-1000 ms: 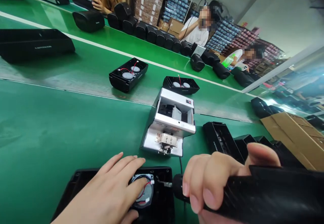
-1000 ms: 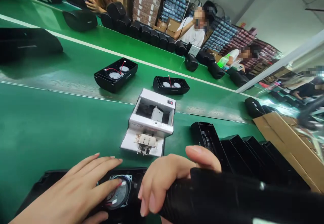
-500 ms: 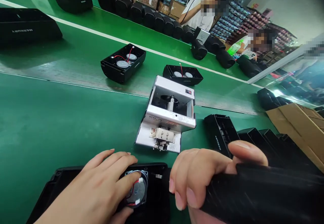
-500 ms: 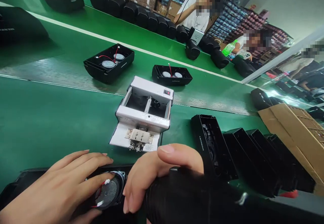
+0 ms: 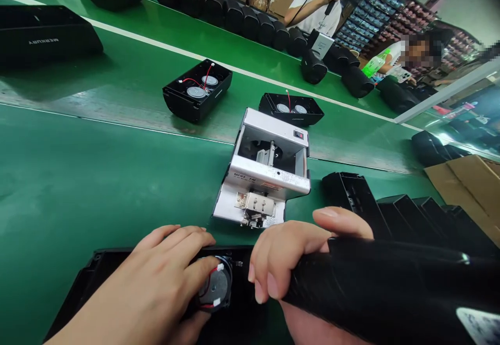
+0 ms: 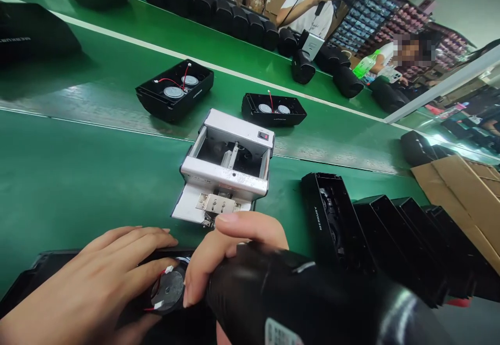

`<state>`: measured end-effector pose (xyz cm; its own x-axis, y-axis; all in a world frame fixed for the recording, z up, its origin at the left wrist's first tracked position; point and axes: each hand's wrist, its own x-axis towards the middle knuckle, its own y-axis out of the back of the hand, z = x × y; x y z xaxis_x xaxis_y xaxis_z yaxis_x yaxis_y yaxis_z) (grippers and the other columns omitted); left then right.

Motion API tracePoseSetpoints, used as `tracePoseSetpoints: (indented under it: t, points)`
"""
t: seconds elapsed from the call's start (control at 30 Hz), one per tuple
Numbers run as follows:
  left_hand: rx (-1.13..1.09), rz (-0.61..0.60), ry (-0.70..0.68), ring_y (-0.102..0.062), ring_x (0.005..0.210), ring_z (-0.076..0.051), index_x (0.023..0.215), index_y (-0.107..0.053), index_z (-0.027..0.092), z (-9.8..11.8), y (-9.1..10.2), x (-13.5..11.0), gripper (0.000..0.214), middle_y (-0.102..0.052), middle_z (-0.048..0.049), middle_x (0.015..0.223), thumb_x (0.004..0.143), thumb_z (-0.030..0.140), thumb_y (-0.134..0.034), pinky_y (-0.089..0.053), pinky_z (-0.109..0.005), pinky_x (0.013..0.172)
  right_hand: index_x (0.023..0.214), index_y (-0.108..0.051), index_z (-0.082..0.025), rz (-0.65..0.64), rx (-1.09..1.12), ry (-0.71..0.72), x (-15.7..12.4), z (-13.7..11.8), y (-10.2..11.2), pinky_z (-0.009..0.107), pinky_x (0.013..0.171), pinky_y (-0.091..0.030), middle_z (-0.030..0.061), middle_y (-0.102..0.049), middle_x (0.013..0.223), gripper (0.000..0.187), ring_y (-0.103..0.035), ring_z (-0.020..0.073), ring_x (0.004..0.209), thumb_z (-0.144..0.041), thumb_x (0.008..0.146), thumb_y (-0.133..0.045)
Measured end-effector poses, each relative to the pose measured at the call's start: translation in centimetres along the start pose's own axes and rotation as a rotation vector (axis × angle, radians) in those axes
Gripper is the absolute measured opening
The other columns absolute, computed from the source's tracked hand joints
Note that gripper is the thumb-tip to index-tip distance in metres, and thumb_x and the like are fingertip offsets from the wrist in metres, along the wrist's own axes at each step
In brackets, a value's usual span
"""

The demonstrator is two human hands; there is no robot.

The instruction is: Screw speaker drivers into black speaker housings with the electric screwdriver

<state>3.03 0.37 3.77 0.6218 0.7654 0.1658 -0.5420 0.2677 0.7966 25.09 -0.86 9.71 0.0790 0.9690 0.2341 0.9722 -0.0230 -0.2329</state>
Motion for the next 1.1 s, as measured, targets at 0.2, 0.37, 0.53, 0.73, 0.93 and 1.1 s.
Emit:
tracePoseSetpoints:
  t: [0.2,0.37,0.53,0.73,0.93,1.1]
  points:
    - [0.05,0.013,-0.026,-0.076,0.113,-0.027,0.099,-0.078,0.033,0.6,1.1,0.9,0.027,-0.079,0.0015,0.117,0.077,0.017,-0.075,-0.05,-0.046,0.104,0.137,-0.07,-0.043,0.009,0.069,0.06,-0.2,0.3,-0.3,0.042,0.058,-0.061,0.0009,-0.073,0.072,0.031,-0.064,0.0253,0.056,-0.049,0.116,-0.048]
    - [0.036,-0.013,-0.01,-0.076,0.111,-0.028,0.097,-0.078,0.033,0.8,1.5,1.0,0.026,-0.078,0.0013,0.115,0.078,0.017,-0.077,-0.052,-0.048,0.101,0.137,-0.07,-0.038,0.013,0.092,0.074,-0.3,1.0,-0.1,0.041,0.062,-0.061,0.0011,-0.071,0.075,0.03,-0.065,0.0235,0.06,-0.041,0.115,-0.05]
    - [0.01,-0.049,0.022,-0.076,0.109,-0.027,0.096,-0.078,0.032,0.9,1.5,1.2,0.027,-0.076,0.0011,0.112,0.075,0.014,-0.077,-0.052,-0.049,0.101,0.137,-0.071,-0.039,-0.028,0.069,0.105,-0.3,1.2,-0.6,0.037,0.055,-0.059,0.0005,-0.071,0.074,0.031,-0.064,0.0233,0.055,-0.049,0.116,-0.05]
    - [-0.033,-0.109,0.071,-0.073,0.111,-0.029,0.097,-0.079,0.03,1.2,1.8,1.2,0.027,-0.076,-0.0009,0.114,0.075,0.015,-0.075,-0.052,-0.051,0.104,0.137,-0.073,-0.036,-0.138,0.152,0.157,0.8,2.2,-0.2,0.038,0.053,-0.056,0.0003,-0.068,0.071,0.049,-0.06,0.0228,0.052,-0.071,0.105,-0.062]
    - [-0.039,-0.148,0.105,-0.071,0.108,-0.03,0.095,-0.078,0.028,1.2,1.5,1.3,0.03,-0.075,-0.0026,0.112,0.071,0.012,-0.072,-0.05,-0.05,0.098,0.135,-0.077,-0.029,-0.107,0.198,0.169,0.8,4.0,-0.7,0.035,0.055,-0.052,0.0013,-0.073,0.072,0.07,-0.058,0.0199,0.052,-0.085,0.096,-0.064]
    - [-0.046,-0.198,0.12,-0.069,0.113,-0.032,0.096,-0.077,0.026,1.5,1.6,1.6,0.032,-0.075,-0.0038,0.114,0.068,0.01,-0.075,-0.048,-0.057,0.109,0.143,-0.073,-0.031,-0.089,0.12,0.172,0.6,3.3,-1.2,0.036,0.057,-0.052,0.0026,-0.076,0.074,0.072,-0.06,0.0212,0.053,-0.085,0.096,-0.063]
